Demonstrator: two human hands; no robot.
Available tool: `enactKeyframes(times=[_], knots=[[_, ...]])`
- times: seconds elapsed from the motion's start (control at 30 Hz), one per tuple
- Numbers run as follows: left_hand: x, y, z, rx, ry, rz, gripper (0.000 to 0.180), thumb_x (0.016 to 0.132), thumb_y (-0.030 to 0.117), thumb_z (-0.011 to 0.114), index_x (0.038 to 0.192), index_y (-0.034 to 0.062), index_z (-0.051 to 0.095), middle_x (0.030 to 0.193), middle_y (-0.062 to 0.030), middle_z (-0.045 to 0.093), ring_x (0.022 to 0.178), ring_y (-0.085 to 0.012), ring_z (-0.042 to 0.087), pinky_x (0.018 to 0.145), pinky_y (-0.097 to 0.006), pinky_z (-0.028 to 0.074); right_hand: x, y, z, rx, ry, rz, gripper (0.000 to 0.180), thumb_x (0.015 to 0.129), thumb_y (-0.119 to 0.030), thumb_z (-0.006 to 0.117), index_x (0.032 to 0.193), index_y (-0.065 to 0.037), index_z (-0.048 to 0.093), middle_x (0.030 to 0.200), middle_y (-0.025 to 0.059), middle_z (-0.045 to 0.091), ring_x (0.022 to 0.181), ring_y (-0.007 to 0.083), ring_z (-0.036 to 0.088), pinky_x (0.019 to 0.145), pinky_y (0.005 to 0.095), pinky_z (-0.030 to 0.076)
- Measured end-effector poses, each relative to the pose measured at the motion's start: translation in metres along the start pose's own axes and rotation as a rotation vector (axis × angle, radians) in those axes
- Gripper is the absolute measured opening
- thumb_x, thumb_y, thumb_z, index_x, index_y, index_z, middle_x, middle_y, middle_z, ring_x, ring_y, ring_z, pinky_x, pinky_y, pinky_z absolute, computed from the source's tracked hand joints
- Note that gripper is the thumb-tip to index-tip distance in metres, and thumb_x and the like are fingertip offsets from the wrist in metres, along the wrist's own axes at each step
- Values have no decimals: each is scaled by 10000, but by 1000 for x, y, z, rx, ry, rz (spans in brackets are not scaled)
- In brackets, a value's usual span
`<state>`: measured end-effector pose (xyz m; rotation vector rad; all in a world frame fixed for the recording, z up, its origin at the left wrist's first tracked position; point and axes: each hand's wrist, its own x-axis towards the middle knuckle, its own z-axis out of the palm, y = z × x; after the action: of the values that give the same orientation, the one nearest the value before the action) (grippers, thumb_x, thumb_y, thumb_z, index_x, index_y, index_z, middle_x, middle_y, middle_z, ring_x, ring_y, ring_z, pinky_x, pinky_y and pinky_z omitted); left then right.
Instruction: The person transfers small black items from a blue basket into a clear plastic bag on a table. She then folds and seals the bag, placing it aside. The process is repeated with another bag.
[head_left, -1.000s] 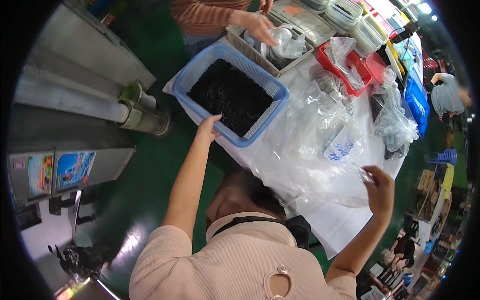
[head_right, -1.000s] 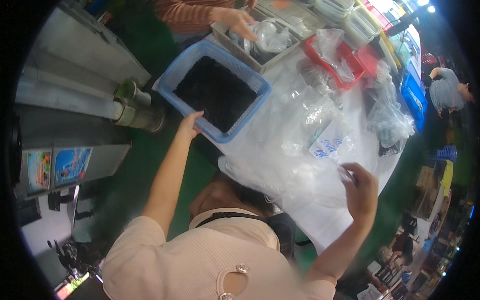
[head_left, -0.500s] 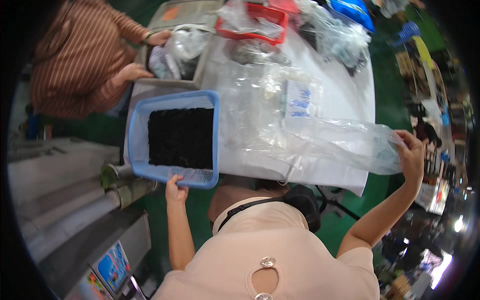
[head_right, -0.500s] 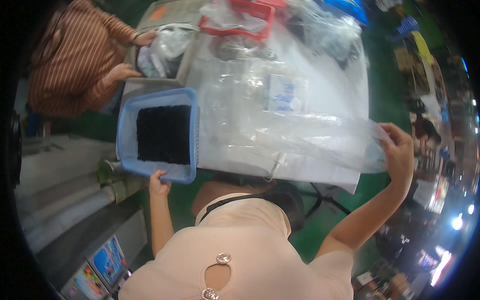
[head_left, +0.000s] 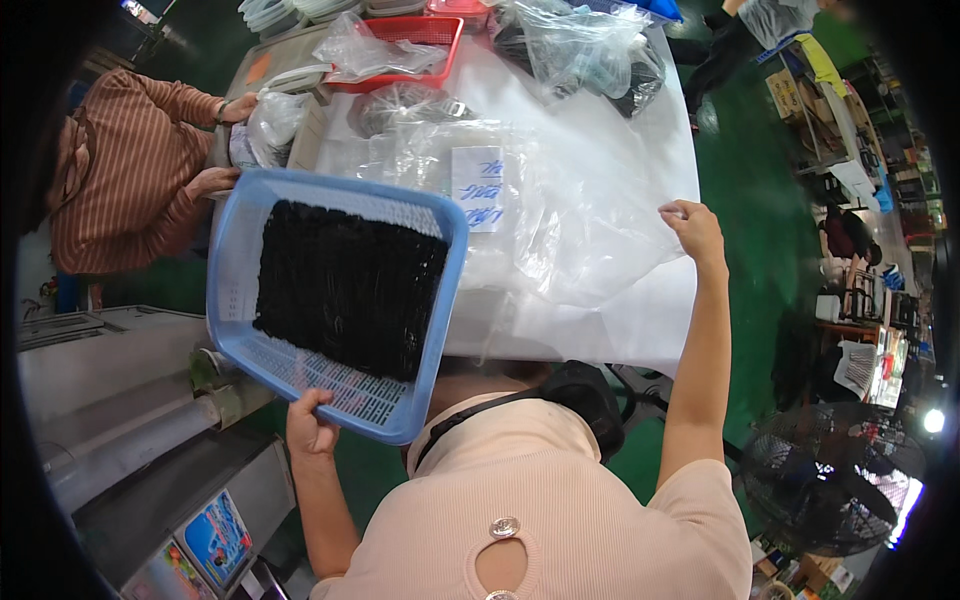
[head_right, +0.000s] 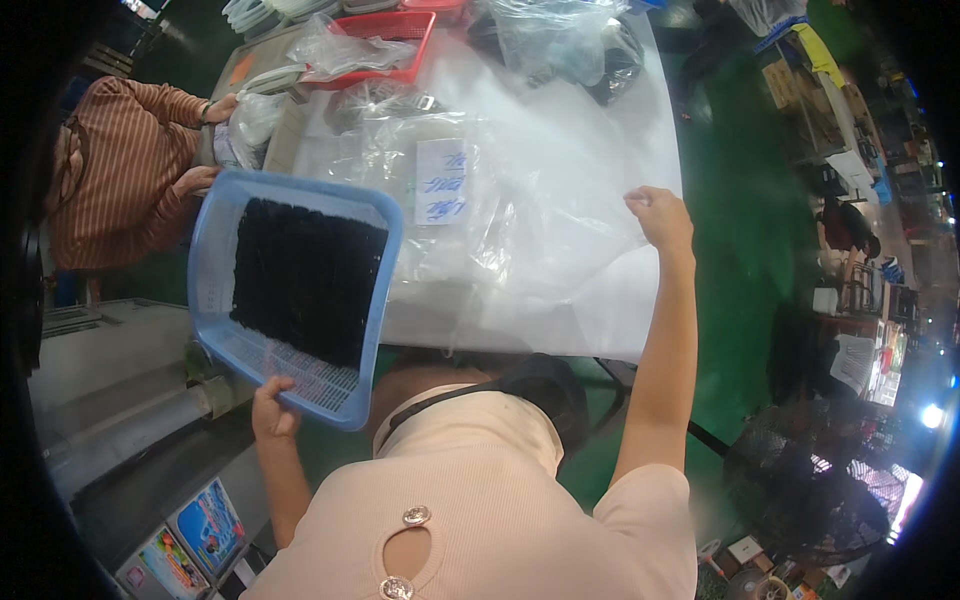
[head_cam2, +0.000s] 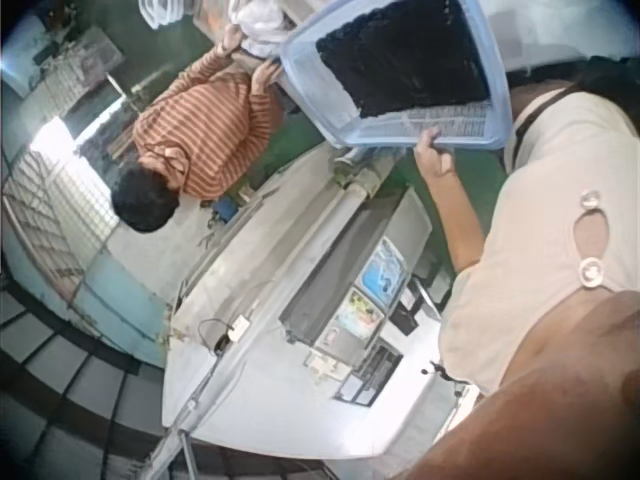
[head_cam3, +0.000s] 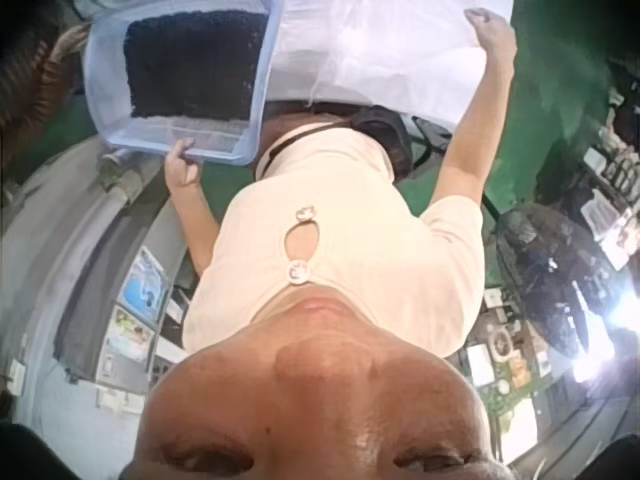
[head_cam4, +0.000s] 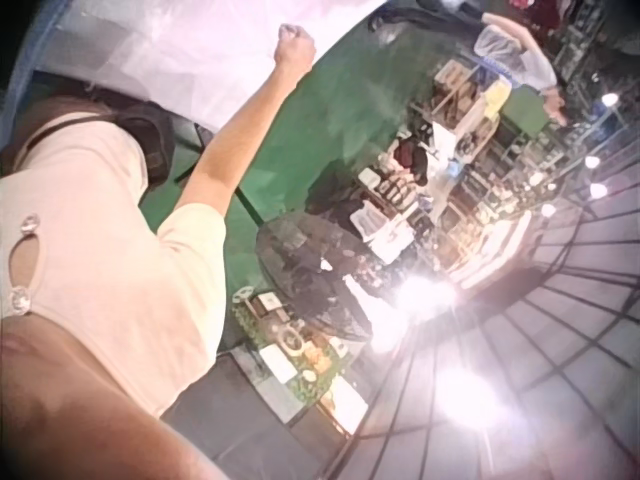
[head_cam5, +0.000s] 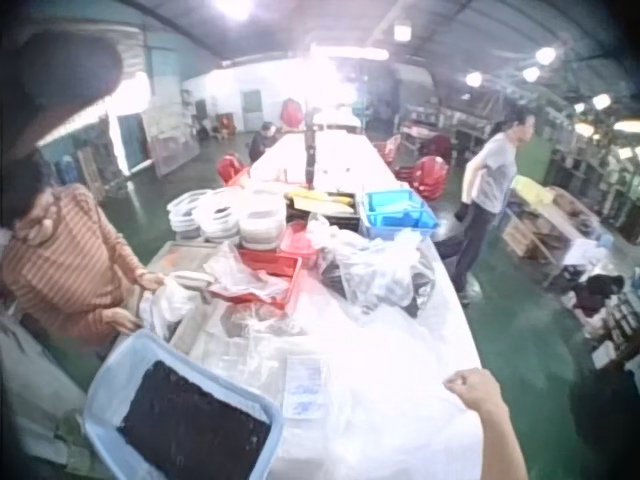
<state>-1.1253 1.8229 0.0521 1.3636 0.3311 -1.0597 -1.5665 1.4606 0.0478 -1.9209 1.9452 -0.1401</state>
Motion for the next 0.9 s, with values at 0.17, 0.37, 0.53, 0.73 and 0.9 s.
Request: enactKeyframes(times=[0.17,0.37,0.53,0.73,0.9], knots=[[-30,-11,97,89,-156,-16,281,680,-50,520,960,-28,524,829,-90,557,714,-224,580,631,-338,511,7,53,-57,159,-158,-41,269,735,-270,650,913,-74,694,887,137,660,841,255,621,739,315,458],[1,-45,217,170,-280,71,94,668,-25,562,749,24,554,694,-41,543,621,-157,562,500,-249,450,-8,111,-78,9,-182,-74,265,687,-234,673,845,-21,678,701,143,615,636,201,566,609,309,432],[60,-96,300,264,-501,-37,214,637,-67,546,841,-2,531,800,-90,556,718,-236,579,639,-391,502,-59,145,-121,155,-173,-10,252,665,-215,687,790,2,665,582,122,557,519,166,491,532,291,387],[114,-189,380,338,-594,-188,265,641,-77,524,897,-11,520,835,-101,543,768,-263,568,676,-442,502,-91,144,-146,228,-85,193,220,677,-192,700,793,-7,685,607,107,603,550,144,528,566,290,401],[133,-246,410,463,-574,-222,290,647,-66,519,930,-10,502,834,-83,516,754,-240,546,643,-418,489,-89,130,-146,92,-150,191,218,666,-192,695,801,-22,681,625,128,593,556,211,543,572,298,406]])
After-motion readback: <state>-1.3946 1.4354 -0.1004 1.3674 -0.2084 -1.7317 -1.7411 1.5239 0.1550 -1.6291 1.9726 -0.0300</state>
